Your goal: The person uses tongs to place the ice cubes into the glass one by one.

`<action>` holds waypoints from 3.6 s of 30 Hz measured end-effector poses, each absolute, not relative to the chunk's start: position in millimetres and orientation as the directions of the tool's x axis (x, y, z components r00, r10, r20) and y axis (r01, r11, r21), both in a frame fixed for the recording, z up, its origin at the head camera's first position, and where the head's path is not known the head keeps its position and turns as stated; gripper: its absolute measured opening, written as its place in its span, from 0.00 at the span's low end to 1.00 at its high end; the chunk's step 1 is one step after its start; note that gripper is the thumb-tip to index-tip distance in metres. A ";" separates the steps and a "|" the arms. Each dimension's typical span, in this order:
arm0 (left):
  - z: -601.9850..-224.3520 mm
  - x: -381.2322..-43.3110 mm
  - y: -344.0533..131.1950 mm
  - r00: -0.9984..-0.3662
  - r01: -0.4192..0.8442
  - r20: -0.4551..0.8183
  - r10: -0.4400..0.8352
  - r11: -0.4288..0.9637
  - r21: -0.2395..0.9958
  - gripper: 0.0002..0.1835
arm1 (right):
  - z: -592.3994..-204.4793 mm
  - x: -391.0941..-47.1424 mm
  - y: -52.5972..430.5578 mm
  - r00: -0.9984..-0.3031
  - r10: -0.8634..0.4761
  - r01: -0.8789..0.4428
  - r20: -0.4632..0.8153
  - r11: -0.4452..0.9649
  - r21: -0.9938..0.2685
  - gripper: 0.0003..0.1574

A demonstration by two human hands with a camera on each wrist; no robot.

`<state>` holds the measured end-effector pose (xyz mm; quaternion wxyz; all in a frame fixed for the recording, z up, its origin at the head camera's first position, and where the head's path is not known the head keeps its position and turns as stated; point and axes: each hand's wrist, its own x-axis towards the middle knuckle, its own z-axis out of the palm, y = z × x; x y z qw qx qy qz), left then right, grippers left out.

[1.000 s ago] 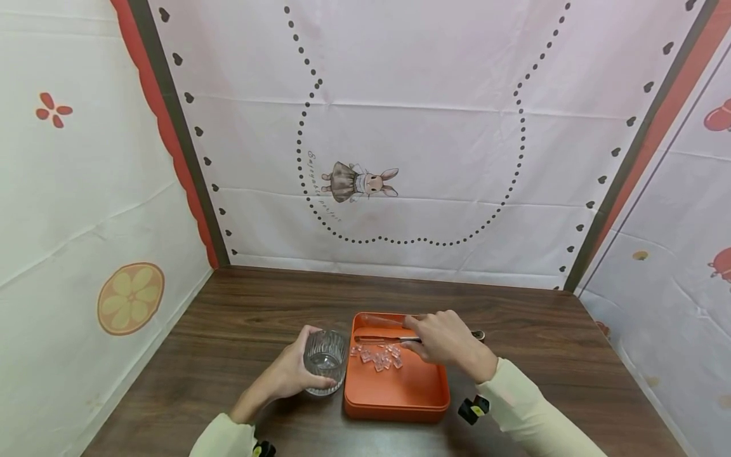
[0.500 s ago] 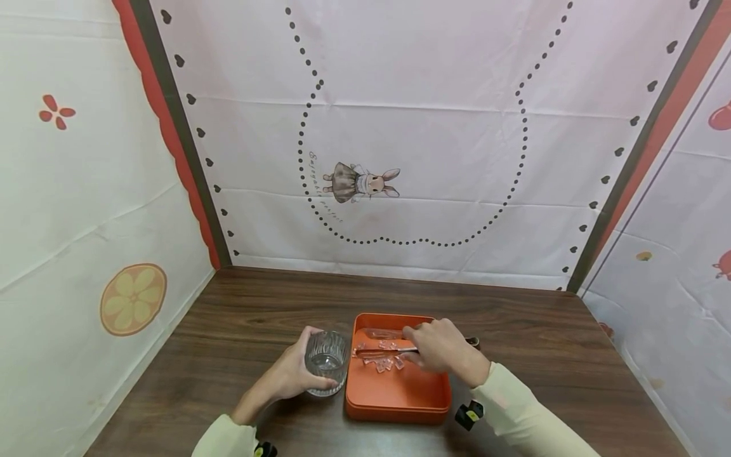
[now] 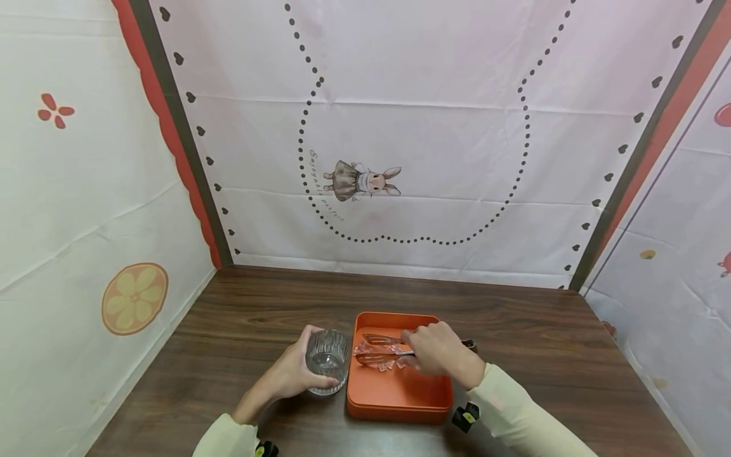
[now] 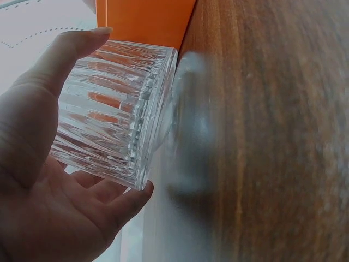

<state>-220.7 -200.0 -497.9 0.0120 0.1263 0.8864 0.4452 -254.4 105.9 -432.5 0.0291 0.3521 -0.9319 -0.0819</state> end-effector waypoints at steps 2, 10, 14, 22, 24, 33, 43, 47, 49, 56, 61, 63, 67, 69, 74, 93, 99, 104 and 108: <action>-497.2 -220.5 -199.7 -0.969 0.210 0.088 0.233 0.571 0.794 0.53 | -432.9 -254.1 105.7 -0.749 -0.662 -0.654 -0.005 0.738 0.167 0.22; -495.7 -220.5 -199.2 -0.971 0.192 0.072 0.226 0.572 0.797 0.53 | -433.9 -253.3 106.1 -0.745 -0.667 -0.662 -0.004 0.738 0.129 0.19; -496.9 -221.0 -199.6 -0.972 0.186 0.067 0.224 0.568 0.802 0.53 | -434.8 -253.4 106.7 -0.753 -0.658 -0.654 -0.008 0.748 0.110 0.19; -498.2 -221.9 -199.5 -0.972 0.188 0.070 0.223 0.569 0.800 0.53 | -435.6 -253.4 107.9 -0.774 -0.634 -0.632 -0.005 0.772 0.068 0.16; -498.1 -222.3 -199.7 -0.971 0.197 0.078 0.226 0.570 0.798 0.53 | -435.2 -253.3 108.2 -0.775 -0.632 -0.631 -0.002 0.773 0.062 0.15; -497.0 -223.2 -200.7 -0.968 0.208 0.086 0.235 0.563 0.800 0.53 | -433.2 -253.6 110.0 -0.777 -0.629 -0.627 0.019 0.777 0.062 0.12; -497.6 -222.2 -200.9 -0.970 0.196 0.074 0.233 0.563 0.803 0.53 | -434.4 -254.5 110.2 -0.769 -0.639 -0.637 0.029 0.769 0.058 0.13; -497.4 -222.3 -200.7 -0.969 0.204 0.084 0.232 0.563 0.801 0.53 | -432.6 -253.4 112.0 -0.762 -0.647 -0.643 0.041 0.762 0.077 0.14; -497.8 -222.3 -200.8 -0.968 0.208 0.088 0.235 0.561 0.801 0.53 | -431.8 -252.6 113.4 -0.757 -0.651 -0.647 0.049 0.758 0.077 0.14; -498.5 -223.0 -201.5 -0.966 0.216 0.093 0.241 0.560 0.800 0.53 | -430.1 -254.3 119.1 -0.738 -0.667 -0.664 0.097 0.745 0.068 0.11; -498.8 -222.6 -200.9 -0.967 0.210 0.088 0.238 0.562 0.800 0.53 | -426.9 -255.2 121.6 -0.751 -0.652 -0.650 0.106 0.758 0.061 0.11; -498.8 -222.4 -200.6 -0.968 0.207 0.084 0.237 0.562 0.801 0.53 | -426.0 -255.3 122.6 -0.750 -0.651 -0.649 0.115 0.758 0.057 0.11; -499.2 -222.1 -200.8 -0.971 0.195 0.075 0.229 0.562 0.804 0.53 | -424.2 -254.3 124.6 -0.738 -0.660 -0.660 0.143 0.749 0.050 0.12; -499.3 -222.0 -200.9 -0.972 0.188 0.069 0.225 0.562 0.806 0.53 | -423.7 -254.2 125.7 -0.731 -0.665 -0.667 0.152 0.744 0.051 0.13; -499.6 -221.7 -200.8 -0.971 0.188 0.066 0.231 0.556 0.809 0.53 | -421.9 -254.5 128.0 -0.721 -0.671 -0.673 0.171 0.737 0.057 0.12; -498.4 -221.7 -200.0 -0.972 0.180 0.058 0.228 0.565 0.805 0.52 | -416.3 -252.7 136.6 -0.680 -0.684 -0.683 0.266 0.722 0.111 0.14; -499.2 -222.7 -200.8 -0.967 0.206 0.077 0.241 0.572 0.794 0.52 | -413.5 -252.7 139.3 -0.671 -0.684 -0.683 0.286 0.721 0.119 0.13; -498.9 -223.4 -201.3 -0.968 0.194 0.064 0.242 0.563 0.804 0.52 | -409.2 -252.1 139.0 -0.661 -0.687 -0.692 0.301 0.714 0.111 0.11; -498.4 -223.6 -201.4 -0.967 0.197 0.067 0.246 0.556 0.807 0.51 | -406.7 -252.0 137.9 -0.654 -0.693 -0.698 0.302 0.708 0.112 0.11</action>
